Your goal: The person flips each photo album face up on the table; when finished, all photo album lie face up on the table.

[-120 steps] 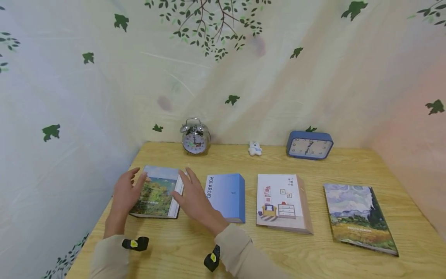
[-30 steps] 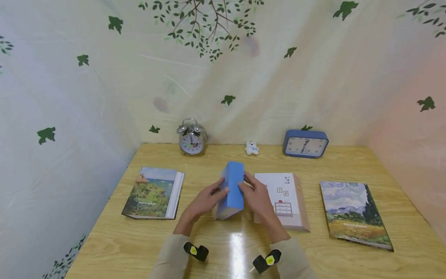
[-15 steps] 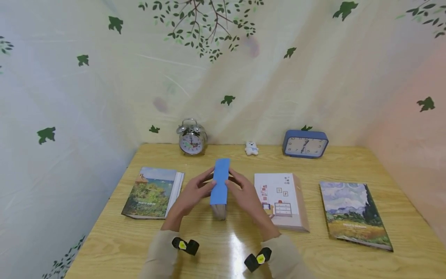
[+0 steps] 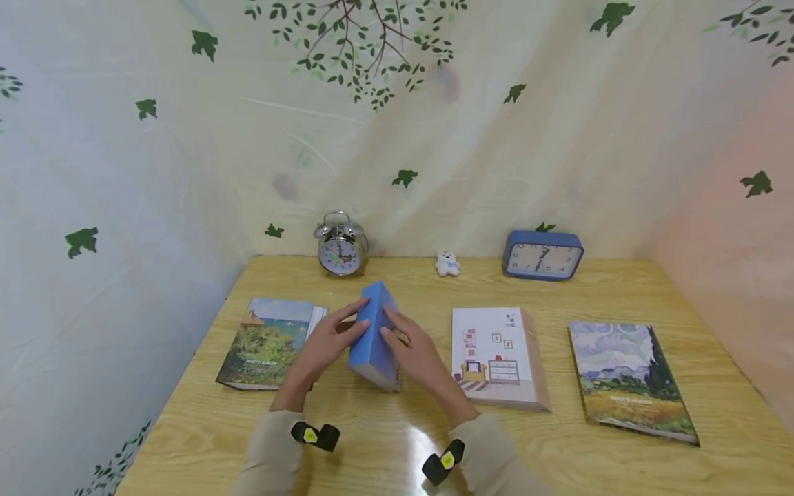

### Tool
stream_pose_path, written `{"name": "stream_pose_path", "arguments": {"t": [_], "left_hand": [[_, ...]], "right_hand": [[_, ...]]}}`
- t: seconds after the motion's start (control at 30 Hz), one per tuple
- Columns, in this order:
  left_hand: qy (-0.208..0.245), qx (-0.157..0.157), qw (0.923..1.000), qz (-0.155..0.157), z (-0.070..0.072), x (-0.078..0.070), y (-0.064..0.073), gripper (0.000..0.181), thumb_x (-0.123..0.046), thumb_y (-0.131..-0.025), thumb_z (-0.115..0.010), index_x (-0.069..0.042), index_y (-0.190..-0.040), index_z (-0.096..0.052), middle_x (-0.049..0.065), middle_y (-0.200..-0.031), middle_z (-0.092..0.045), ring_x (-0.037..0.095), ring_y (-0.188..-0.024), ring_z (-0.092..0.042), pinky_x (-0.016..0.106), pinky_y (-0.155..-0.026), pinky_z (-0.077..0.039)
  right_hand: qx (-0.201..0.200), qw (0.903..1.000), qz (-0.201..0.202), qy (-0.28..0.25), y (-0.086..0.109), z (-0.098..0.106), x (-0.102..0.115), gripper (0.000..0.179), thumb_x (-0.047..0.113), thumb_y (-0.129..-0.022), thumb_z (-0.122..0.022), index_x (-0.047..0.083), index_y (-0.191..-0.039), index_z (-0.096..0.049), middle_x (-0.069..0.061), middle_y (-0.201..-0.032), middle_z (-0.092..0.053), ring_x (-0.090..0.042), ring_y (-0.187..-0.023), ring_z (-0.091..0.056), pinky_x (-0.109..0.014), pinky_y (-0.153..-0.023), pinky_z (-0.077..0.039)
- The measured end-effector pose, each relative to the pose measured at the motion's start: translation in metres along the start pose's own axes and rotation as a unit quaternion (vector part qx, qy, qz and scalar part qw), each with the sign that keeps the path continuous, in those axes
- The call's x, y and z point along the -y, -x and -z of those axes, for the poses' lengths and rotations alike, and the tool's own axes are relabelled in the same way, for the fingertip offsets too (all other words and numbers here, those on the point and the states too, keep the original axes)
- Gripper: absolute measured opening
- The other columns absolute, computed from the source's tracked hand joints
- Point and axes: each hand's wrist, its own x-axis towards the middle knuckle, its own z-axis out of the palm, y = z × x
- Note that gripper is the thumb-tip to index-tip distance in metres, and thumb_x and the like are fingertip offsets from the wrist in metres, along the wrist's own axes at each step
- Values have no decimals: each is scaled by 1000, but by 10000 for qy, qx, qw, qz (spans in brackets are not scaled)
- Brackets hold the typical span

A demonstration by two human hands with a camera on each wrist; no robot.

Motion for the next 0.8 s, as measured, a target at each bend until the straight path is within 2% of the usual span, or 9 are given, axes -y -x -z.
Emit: {"name": "stream_pose_path", "arguments": {"t": [0.17,0.27,0.47,0.6,0.8], "left_hand": [[-342,-209,9992,84,9,2,3,54,-42,-94,-58,-31,-144,-42,10,-154,-33,39,-131,-45,52,-92,-51],[-506,-251,9983,145,15,3,6,56,-42,-94,-58,-27,-145,-42,10,-154,-33,38,-133,-43,53,-95,-49],[-697,-217,9966,380,23,8,12,56,-33,-97,-57,-19,-148,-38,14,-152,-36,37,-131,-46,52,-98,-46],[-801,-182,9956,455,25,14,13,57,-26,-98,-56,-17,-149,-34,14,-151,-37,37,-131,-46,47,-98,-48],[-881,-317,9936,624,26,22,13,56,-19,-98,-55,-15,-150,-33,15,-151,-37,38,-133,-43,45,-97,-49]], "right_hand": [[112,9978,-82,651,-1,-8,-10,53,37,-99,-50,22,-148,-37,-22,-153,-29,-45,-135,-36,-56,-104,-39],[126,9950,-278,946,-1,-12,-14,55,40,-98,-50,20,-148,-38,-25,-152,-30,-49,-135,-32,-62,-104,-35],[152,9951,-571,792,0,-19,-21,63,39,-96,-54,14,-150,-34,-25,-153,-26,-46,-137,-31,-59,-107,-33],[30,9957,-554,739,-2,-23,-26,66,38,-95,-57,12,-150,-32,-22,-154,-24,-42,-138,-31,-56,-109,-31],[-89,9953,-483,835,-6,-29,-32,67,34,-93,-61,9,-149,-33,-20,-157,-20,-41,-141,-27,-54,-111,-30]]}}
